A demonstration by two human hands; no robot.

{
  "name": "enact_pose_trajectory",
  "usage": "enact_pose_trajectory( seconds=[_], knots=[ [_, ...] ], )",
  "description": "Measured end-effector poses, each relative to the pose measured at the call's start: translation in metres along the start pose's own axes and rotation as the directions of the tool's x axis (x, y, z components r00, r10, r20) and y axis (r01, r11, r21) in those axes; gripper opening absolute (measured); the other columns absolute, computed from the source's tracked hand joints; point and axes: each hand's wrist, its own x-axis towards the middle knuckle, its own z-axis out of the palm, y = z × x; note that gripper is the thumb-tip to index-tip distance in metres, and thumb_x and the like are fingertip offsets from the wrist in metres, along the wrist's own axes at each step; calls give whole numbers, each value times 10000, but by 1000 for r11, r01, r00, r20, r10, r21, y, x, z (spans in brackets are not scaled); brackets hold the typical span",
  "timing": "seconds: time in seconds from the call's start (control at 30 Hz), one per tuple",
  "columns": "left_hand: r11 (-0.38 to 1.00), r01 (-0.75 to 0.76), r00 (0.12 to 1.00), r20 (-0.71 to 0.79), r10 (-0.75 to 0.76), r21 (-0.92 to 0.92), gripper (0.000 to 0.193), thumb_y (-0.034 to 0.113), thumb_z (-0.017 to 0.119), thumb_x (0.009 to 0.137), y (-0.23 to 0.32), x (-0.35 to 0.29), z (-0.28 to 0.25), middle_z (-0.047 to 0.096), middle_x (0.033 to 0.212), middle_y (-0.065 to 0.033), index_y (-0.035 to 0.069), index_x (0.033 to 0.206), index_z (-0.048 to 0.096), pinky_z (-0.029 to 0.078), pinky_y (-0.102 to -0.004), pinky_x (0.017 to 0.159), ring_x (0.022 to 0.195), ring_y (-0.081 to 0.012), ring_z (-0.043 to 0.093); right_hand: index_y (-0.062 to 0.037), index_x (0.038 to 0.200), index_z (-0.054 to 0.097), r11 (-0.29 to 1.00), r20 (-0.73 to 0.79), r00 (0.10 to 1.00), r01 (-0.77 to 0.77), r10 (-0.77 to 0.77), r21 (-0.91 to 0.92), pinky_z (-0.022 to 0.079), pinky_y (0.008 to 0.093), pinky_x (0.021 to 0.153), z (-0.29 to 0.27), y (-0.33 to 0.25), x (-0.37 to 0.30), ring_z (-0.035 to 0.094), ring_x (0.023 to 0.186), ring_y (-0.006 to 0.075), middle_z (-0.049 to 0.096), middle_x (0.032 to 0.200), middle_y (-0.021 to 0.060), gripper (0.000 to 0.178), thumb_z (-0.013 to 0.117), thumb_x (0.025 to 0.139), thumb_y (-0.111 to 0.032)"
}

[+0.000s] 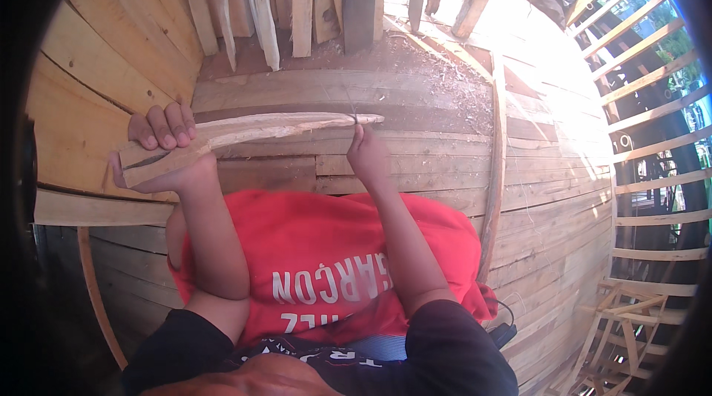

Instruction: The person uses a knife to carve and shape a piece of wood held in their left hand. They repeatedly scrape the surface of the wood to remove shavings and refine its shape, working on different sections of the piece throughout the clip.

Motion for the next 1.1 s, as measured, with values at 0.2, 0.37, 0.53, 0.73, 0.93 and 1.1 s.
enact_pose_trajectory(
  seconds=[0.2,0.37,0.53,0.73,0.93,1.1],
  knots=[
    [1000,-14,1000,-10,15,21,564,576,325,918,2,0,-5,503,567,-70,102,683,521,365,-308,497,484,-192,430,49,913,611,997,107,992,71,-68,-18,472,583,685,-12,-24,-2,623,760,499,635,781,309,455,387,1037,-328],
    [999,12,996,-90,-8,50,489,560,383,865,-2,3,0,471,537,-36,134,650,490,325,-290,467,456,-168,395,46,924,597,995,115,990,-77,85,-71,465,575,666,-4,16,9,612,754,510,615,738,316,415,396,1034,-300],
    [999,-3,993,-121,10,54,505,568,390,867,1,0,0,459,527,-37,132,631,484,321,-292,463,455,-167,383,48,973,590,991,182,976,103,-116,81,498,559,710,-20,-45,-12,643,813,484,652,811,304,397,373,1040,-278],
    [1000,-5,999,-37,5,6,547,571,340,912,-3,5,-7,484,547,-67,107,672,501,350,-295,477,469,-184,415,41,959,560,988,178,974,-125,139,-86,443,586,697,3,47,10,599,812,523,620,824,323,364,405,1035,-279],
    [997,-1,994,-108,9,78,481,563,391,863,-4,3,0,454,536,-22,141,646,466,313,-291,469,454,-159,382,33,1015,585,987,148,976,-155,160,-43,463,577,734,-1,28,6,618,847,504,647,852,307,342,429,1019,-271],
    [997,-9,989,-149,21,82,484,562,389,860,1,5,-9,444,524,-30,138,636,457,309,-291,458,437,-160,378,28,981,599,995,229,972,27,-48,97,468,572,734,-18,-23,-1,617,847,507,646,846,309,330,435,1011,-257]
  ],
)
